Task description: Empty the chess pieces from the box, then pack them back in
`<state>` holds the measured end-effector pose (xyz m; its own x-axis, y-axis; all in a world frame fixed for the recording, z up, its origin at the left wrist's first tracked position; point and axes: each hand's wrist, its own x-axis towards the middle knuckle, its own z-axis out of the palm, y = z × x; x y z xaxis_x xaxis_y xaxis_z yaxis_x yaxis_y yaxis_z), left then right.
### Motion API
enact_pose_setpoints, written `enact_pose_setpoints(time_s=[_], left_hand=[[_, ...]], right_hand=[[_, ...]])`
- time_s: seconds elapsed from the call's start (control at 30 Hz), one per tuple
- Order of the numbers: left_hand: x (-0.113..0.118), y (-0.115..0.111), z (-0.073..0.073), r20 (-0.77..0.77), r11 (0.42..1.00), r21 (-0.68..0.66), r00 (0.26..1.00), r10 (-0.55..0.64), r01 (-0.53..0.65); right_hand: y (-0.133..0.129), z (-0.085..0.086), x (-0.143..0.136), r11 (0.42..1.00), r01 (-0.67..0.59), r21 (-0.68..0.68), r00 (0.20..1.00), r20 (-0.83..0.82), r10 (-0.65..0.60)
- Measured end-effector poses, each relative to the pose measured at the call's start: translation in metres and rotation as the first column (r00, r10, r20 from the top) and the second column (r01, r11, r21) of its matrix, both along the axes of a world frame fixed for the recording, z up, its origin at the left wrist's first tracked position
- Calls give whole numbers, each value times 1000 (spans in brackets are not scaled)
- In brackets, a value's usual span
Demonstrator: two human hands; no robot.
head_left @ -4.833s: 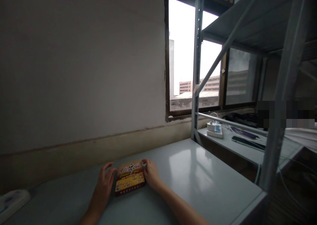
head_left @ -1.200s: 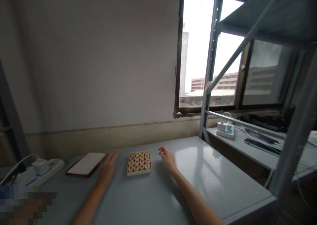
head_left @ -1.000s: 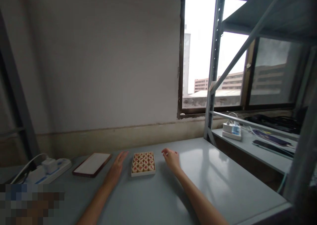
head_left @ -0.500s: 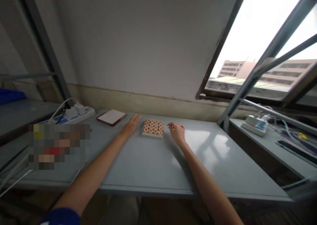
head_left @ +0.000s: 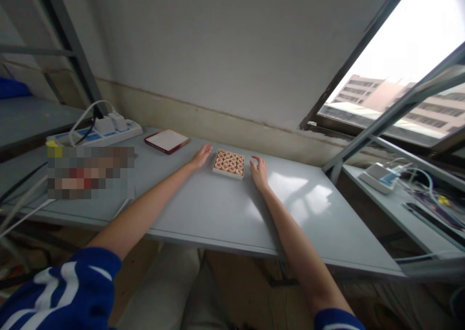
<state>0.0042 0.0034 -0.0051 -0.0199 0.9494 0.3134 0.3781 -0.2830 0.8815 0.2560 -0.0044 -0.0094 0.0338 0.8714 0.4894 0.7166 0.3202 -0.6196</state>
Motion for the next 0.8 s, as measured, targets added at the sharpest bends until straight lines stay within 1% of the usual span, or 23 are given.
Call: enact_pose_setpoints(time_s=[0.07,0.13,0.17,0.23,0.3,0.43,0.5,0.67,0.73,0.8], left_hand=[[7,8,-4,129,991,-117,991,-47,62],[13,13,-7,186,980,-152,977,-103,132],[15,14,-9,191,974,-154,972,-134,165],[16,14,-10,190,965,-137,962,-196,223],[14,11,-10,204,963,-110,954,-220,246],[3,3,-5,222,957,-116,946,-237,267],[0,0,-3,189,947,-133,945,-266,293],[-1,-3,-1,95,950,-126,957,-274,285],[-1,-4,-2,89,948,-128,956,-281,291],[-2,-4,-2,79,946,-125,954,-290,298]], right_hand=[[5,-2,-5,997,-22,-69,994,-112,14],[8,-3,-10,985,-97,-146,979,-190,68],[8,-4,-12,973,-143,-183,975,-196,106],[8,-4,-14,946,-209,-249,973,-154,174],[6,-4,-14,929,-231,-289,972,-101,211],[1,-2,-9,926,-256,-279,966,-119,231],[-2,1,-7,935,-239,-262,971,-77,227],[-15,7,-10,972,-123,-201,973,171,159],[-19,9,-13,982,-90,-168,967,222,126],[-20,11,-15,987,-69,-148,966,235,103]])
